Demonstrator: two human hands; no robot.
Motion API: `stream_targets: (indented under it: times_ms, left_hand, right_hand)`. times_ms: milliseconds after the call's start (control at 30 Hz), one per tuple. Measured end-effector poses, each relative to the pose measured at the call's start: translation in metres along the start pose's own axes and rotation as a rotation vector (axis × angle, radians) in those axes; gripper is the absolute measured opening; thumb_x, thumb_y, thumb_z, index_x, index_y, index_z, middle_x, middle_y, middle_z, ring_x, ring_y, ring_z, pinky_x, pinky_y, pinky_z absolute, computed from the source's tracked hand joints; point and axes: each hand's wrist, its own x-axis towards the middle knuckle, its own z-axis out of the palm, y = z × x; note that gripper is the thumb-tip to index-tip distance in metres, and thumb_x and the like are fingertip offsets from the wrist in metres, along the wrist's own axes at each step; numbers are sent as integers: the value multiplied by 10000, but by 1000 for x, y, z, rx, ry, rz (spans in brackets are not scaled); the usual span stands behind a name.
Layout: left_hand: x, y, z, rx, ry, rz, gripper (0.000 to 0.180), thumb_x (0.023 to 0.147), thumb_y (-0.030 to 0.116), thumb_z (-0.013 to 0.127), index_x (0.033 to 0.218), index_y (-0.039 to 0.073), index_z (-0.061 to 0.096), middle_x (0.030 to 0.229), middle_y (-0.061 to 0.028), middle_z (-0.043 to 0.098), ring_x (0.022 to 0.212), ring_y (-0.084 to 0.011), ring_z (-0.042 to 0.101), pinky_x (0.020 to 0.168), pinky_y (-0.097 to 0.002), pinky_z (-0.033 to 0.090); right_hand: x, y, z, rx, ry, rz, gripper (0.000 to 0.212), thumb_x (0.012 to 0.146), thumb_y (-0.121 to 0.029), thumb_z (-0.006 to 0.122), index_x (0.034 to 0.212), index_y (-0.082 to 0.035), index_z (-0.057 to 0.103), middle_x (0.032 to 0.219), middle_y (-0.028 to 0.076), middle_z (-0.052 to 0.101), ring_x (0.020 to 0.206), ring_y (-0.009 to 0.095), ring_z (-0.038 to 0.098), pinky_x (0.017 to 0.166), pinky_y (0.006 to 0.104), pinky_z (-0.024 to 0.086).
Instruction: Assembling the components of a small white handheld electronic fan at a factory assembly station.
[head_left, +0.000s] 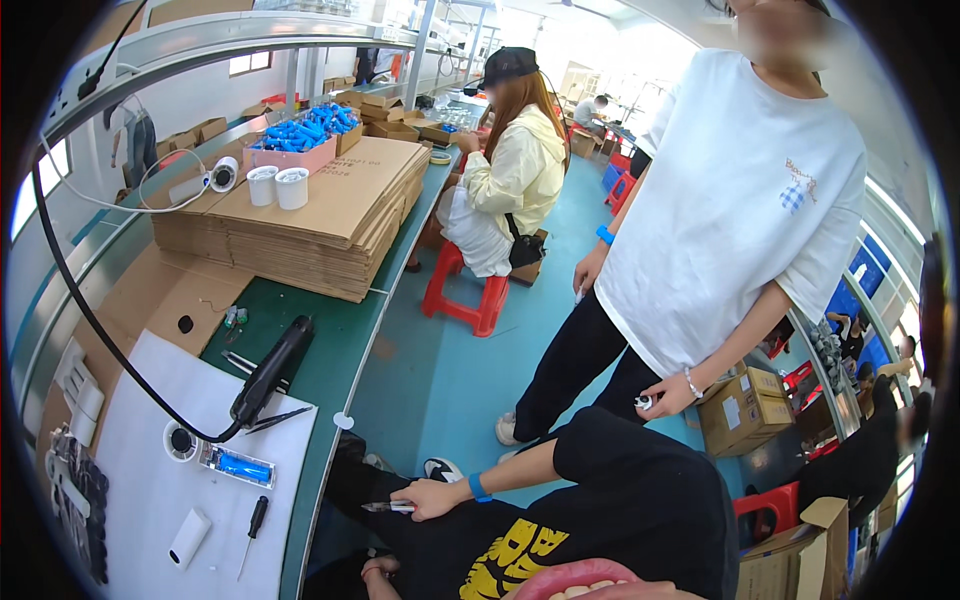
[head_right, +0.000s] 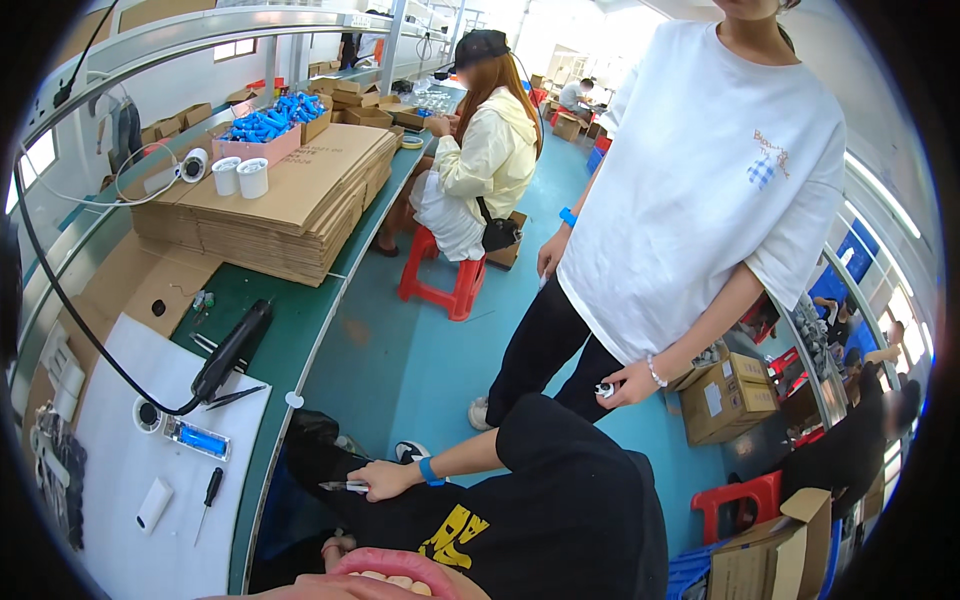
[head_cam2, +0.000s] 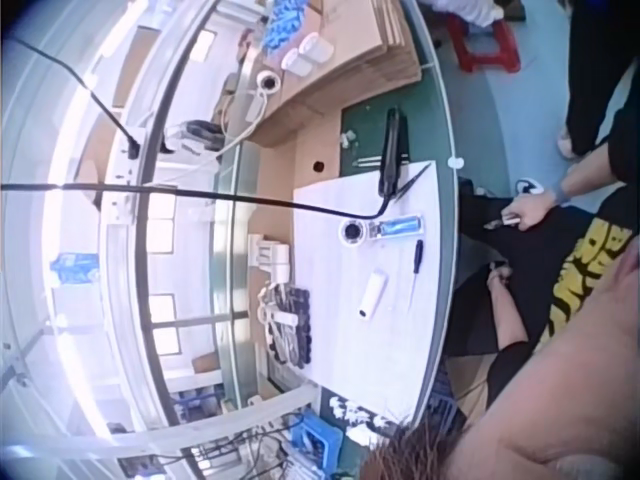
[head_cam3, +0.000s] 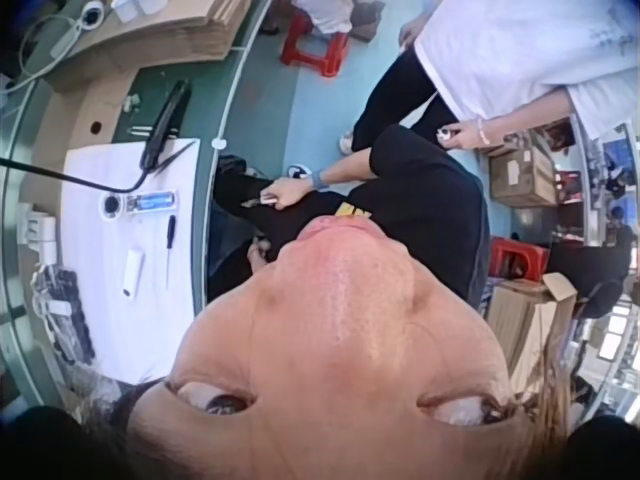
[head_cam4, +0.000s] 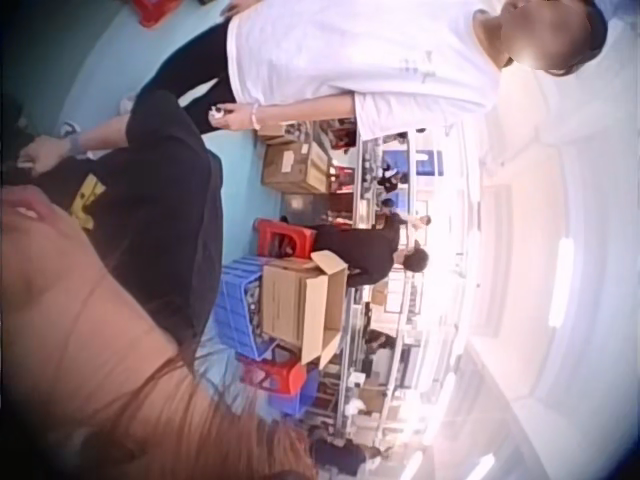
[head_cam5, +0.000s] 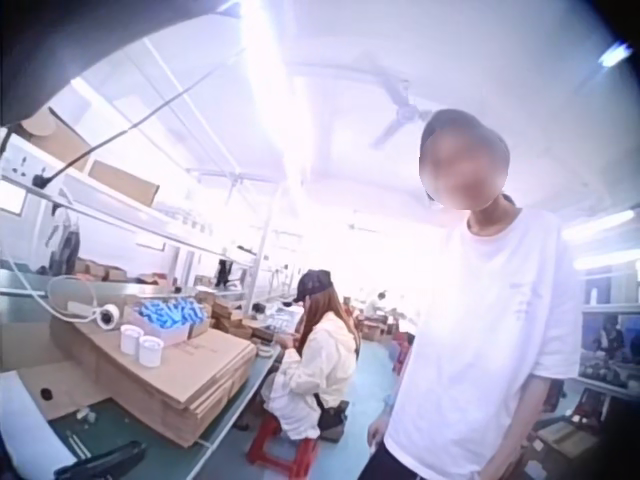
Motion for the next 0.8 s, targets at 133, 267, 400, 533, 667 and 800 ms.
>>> stream_targets:
  times_ms: [133, 267, 400, 533, 667, 800]
  left_hand:
    - [-2, -10, 12, -34, -11, -2, 309, 877, 300, 525, 1083, 86, 610, 954, -87, 634, 781, -216, 584, 713, -356, 455]
    - [-17, -44, 27, -89, -17, -41, 324, 881, 313, 526, 1096, 87, 611, 967, -87, 637, 794, -216, 588, 726, -357, 456]
    - [-23, -63, 32, -128, -12, -57, 339, 885, 327, 527, 1110, 88, 612, 980, -87, 640, 808, -216, 591, 739, -359, 458]
    - [-18, -66, 29, -154, -2, -45, 354, 889, 340, 528, 1124, 90, 613, 992, -86, 644, 821, -215, 595, 752, -360, 460]
    - [-5, -37, -6, -168, 39, 8, 369, 894, 353, 530, 1138, 91, 614, 1005, -86, 647, 835, -215, 598, 765, -361, 462]
    - [11, -49, 6, -192, 23, 19, 384, 898, 367, 531, 1152, 92, 615, 1018, -85, 650, 848, -215, 602, 778, -363, 464]
  right_hand:
    - [1, -2, 2, 24, 4, 45, 365, 665, -169, 635, 984, -27, 528, 837, 222, 632, 853, 424, 613, 749, 512, 472]
    - [-2, 5, -2, 10, 30, 31, 366, 665, -168, 631, 987, -27, 529, 815, 220, 618, 831, 426, 606, 735, 515, 464]
    - [2, 11, 2, 16, 17, 36, 364, 667, -164, 626, 990, -29, 528, 802, 210, 621, 819, 424, 605, 725, 514, 460]
    - [4, 7, -1, 23, -27, 68, 383, 669, -165, 623, 1017, -38, 527, 802, 213, 618, 815, 421, 607, 718, 506, 464]
    - [-7, 31, 9, 412, 170, 128, 300, 661, -101, 618, 949, -51, 549, 726, 90, 574, 683, 238, 584, 606, 356, 462]
    - [-36, 57, -28, 694, 558, 427, 146, 714, -76, 599, 855, -59, 566, 712, 35, 558, 590, 133, 522, 498, 296, 410]
